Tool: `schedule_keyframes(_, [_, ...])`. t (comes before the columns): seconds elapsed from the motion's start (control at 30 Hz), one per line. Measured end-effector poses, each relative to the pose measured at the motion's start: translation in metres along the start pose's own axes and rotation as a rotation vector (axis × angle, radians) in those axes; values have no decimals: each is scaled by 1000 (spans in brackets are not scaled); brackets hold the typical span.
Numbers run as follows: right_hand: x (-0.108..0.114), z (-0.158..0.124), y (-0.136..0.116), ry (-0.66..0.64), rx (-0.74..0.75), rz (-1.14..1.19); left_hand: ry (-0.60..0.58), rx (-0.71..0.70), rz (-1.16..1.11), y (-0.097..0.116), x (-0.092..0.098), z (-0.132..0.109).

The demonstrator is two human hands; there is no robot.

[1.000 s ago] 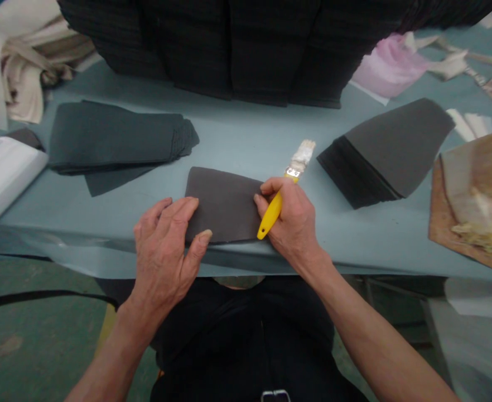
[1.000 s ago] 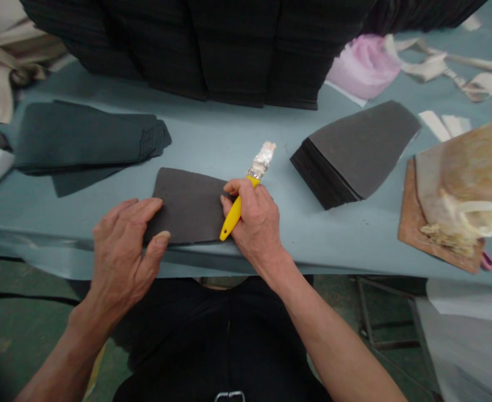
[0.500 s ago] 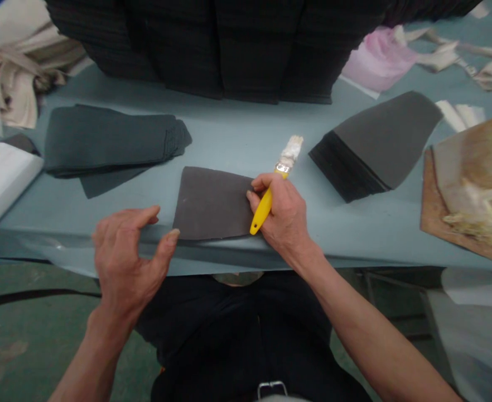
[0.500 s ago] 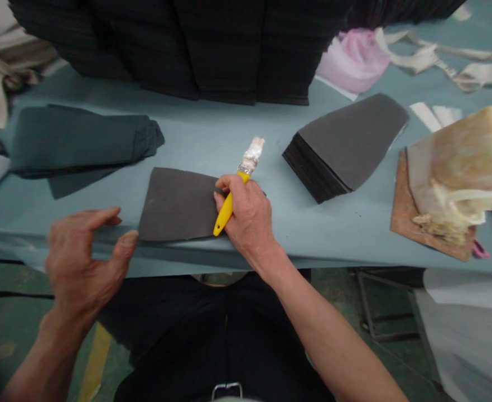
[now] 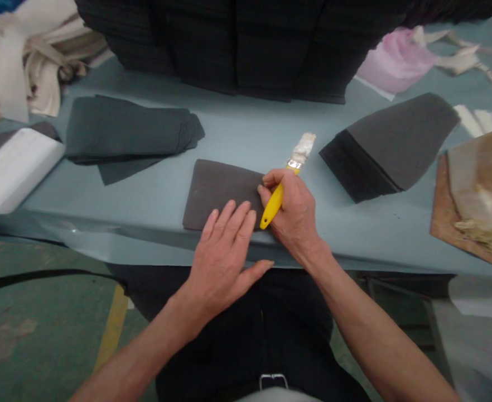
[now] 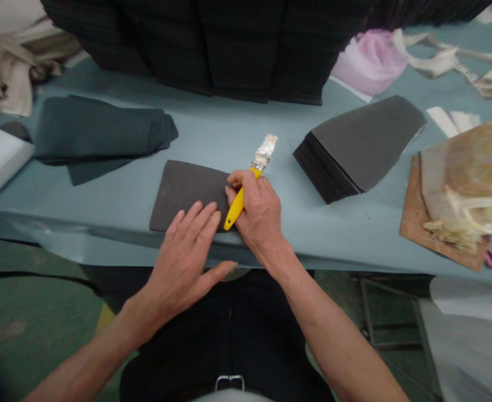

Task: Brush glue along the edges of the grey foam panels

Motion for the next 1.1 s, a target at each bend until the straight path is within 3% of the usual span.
schedule_keyframes(0.17, [1, -1, 0, -10, 1, 32, -53, 84, 97, 7, -18, -2])
schedule_keyframes(0.53, [3, 0, -1, -24, 7, -8, 10, 102, 205, -7, -8, -6])
schedule_keyframes(0.77, [1, -1, -3, -40, 8, -80, 55, 184, 243, -20, 3, -7])
schedule_keyframes(0.93, [0, -1, -3, -38, 22, -78, 44, 184, 75, -29, 11, 18])
schedule_keyframes(1.1, [0, -1, -3, -38, 26, -62, -151, 153, -54, -40, 9, 53])
Point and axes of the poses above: each hand's wrist, its own z-axis towards the middle knuckle, its own x-axis out of the back of the hand, y = z × x, the point moved 2 cm from there along z, towards the middle knuckle, and after that the axes turned 10 degrees about -z, right-handed, at the moved point
